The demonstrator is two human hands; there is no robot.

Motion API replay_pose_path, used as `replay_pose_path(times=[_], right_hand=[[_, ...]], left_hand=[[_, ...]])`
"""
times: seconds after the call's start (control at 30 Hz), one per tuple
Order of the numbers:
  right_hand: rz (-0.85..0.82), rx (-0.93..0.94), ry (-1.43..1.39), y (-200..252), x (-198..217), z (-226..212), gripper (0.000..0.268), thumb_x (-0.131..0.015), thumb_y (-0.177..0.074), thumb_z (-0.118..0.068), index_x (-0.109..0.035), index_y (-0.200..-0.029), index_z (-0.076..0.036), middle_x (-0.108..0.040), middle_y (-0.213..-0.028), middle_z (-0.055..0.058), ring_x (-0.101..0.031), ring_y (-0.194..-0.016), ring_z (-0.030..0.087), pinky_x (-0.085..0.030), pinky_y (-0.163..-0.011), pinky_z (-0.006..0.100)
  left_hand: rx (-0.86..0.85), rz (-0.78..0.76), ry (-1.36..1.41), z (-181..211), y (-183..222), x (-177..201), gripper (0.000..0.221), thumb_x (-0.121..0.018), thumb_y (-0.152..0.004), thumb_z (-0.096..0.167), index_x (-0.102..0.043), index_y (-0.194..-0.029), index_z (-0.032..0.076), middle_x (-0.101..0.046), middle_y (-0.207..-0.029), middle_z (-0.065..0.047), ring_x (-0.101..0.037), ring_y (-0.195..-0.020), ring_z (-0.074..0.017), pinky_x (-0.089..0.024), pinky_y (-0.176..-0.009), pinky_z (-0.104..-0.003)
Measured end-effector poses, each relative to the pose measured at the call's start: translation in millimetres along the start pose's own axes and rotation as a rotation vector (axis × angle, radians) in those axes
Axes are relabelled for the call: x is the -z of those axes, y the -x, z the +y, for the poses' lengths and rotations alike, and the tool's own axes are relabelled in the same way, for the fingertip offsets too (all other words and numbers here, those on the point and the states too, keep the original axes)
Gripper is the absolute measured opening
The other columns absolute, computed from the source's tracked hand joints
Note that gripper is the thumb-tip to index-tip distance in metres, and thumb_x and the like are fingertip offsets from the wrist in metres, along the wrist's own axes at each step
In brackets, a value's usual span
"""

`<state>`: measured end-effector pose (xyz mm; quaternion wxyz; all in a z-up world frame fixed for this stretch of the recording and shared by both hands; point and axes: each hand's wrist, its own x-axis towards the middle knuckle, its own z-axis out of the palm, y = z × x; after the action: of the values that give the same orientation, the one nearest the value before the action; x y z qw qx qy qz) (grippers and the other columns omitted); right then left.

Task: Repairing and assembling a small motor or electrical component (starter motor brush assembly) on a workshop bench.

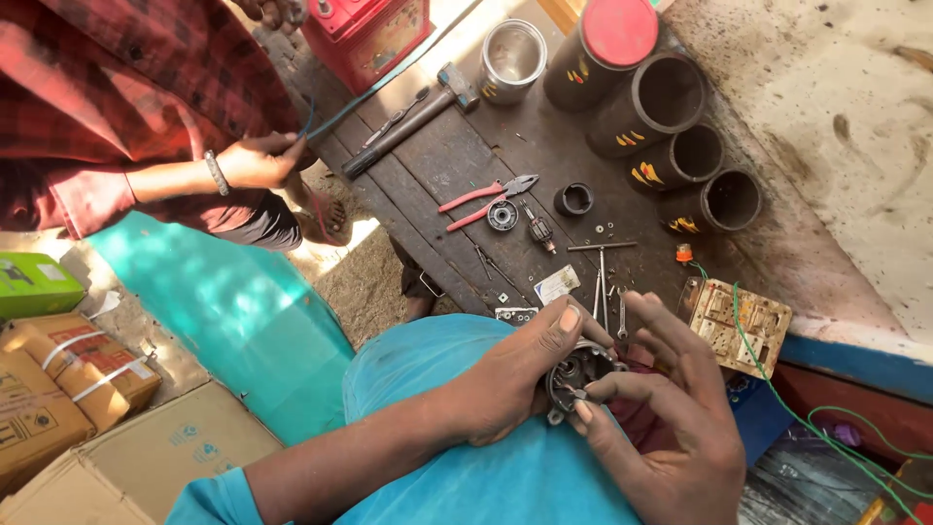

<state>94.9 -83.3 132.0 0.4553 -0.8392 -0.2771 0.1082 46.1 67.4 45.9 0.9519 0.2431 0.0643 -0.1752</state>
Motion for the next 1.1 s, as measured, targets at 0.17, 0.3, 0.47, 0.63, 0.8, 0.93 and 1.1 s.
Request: replay_pose_path(times=[0.17, 0.3, 0.47, 0.63, 0.8, 0.93, 1.1], right_hand=[[-0.04, -0.066, 0.002, -3, 2, 6, 0.015, -0.083, -0.075, -0.009, -0.075, -0.087, -0.004, -0.053, -0.152, 0.019, -0.053, -0.145, 0.033, -0.044, -0.117, 0.046], [-0.029, 0.115, 0.074, -10, 1, -1, 0.015, -0.08, -0.076, -0.009, -0.074, -0.089, -0.005, -0.05, -0.147, 0.02, -0.042, -0.149, 0.035, -0.046, -0.111, 0.042], [0.019, 0.118, 0.164, -6, 1, 16, 0.019, -0.084, -0.075, -0.009, -0.076, -0.092, -0.004, -0.056, -0.133, 0.015, -0.057, -0.13, 0.027, -0.054, -0.099, 0.034], [0.0, 0.215, 0.191, -16, 0, 12, 0.02, -0.082, -0.076, -0.006, -0.074, -0.095, -0.003, -0.071, -0.108, 0.007, -0.064, -0.105, 0.018, -0.052, -0.089, 0.03], [-0.037, 0.12, 0.055, -16, -4, 22, 0.016, -0.078, -0.084, -0.004, -0.073, -0.099, -0.002, -0.074, -0.099, 0.005, -0.069, -0.095, 0.014, -0.054, -0.082, 0.027], [-0.042, -0.161, -0.133, -11, -8, 28, 0.013, -0.073, -0.089, -0.003, -0.072, -0.102, -0.001, -0.072, -0.095, 0.007, -0.07, -0.084, 0.011, -0.057, -0.074, 0.024], [-0.048, -0.118, -0.212, -11, -8, 36, 0.015, -0.072, -0.09, 0.0, -0.071, -0.105, 0.0, -0.072, -0.096, 0.007, -0.067, -0.083, 0.011, -0.055, -0.072, 0.024]], left_hand=[[-0.007, 0.091, -0.119, 6, 0, -5, 0.049, -0.03, -0.114, 0.05, -0.051, -0.129, 0.008, -0.055, -0.105, -0.012, -0.053, -0.083, -0.0183, -0.043, -0.065, -0.03], [-0.235, 0.101, -0.51, 10, -2, -5, 0.057, -0.026, -0.112, 0.054, -0.053, -0.125, 0.006, -0.055, -0.114, -0.007, -0.056, -0.107, -0.0135, -0.049, -0.092, -0.029], [-0.368, 0.086, -0.544, 6, -1, -4, 0.058, -0.024, -0.116, 0.053, -0.053, -0.126, 0.004, -0.051, -0.119, -0.008, -0.052, -0.118, -0.0146, -0.044, -0.107, -0.03], [-0.333, 0.095, -0.342, -1, -4, -2, 0.044, -0.034, -0.114, 0.046, -0.047, -0.131, 0.008, -0.05, -0.123, -0.006, -0.05, -0.118, -0.0127, -0.046, -0.105, -0.031], [-0.342, 0.097, -0.133, -7, -8, -1, 0.036, -0.041, -0.113, 0.039, -0.044, -0.133, 0.009, -0.049, -0.129, -0.005, -0.049, -0.119, -0.0128, -0.044, -0.104, -0.032], [-0.346, 0.16, -0.204, -9, -7, -4, 0.035, -0.04, -0.111, 0.037, -0.044, -0.134, 0.01, -0.049, -0.133, -0.006, -0.048, -0.119, -0.0136, -0.044, -0.102, -0.032], [-0.452, 0.142, -0.304, -11, -10, -4, 0.033, -0.041, -0.114, 0.035, -0.045, -0.133, 0.008, -0.048, -0.14, -0.007, -0.048, -0.127, -0.0147, -0.043, -0.11, -0.033]])
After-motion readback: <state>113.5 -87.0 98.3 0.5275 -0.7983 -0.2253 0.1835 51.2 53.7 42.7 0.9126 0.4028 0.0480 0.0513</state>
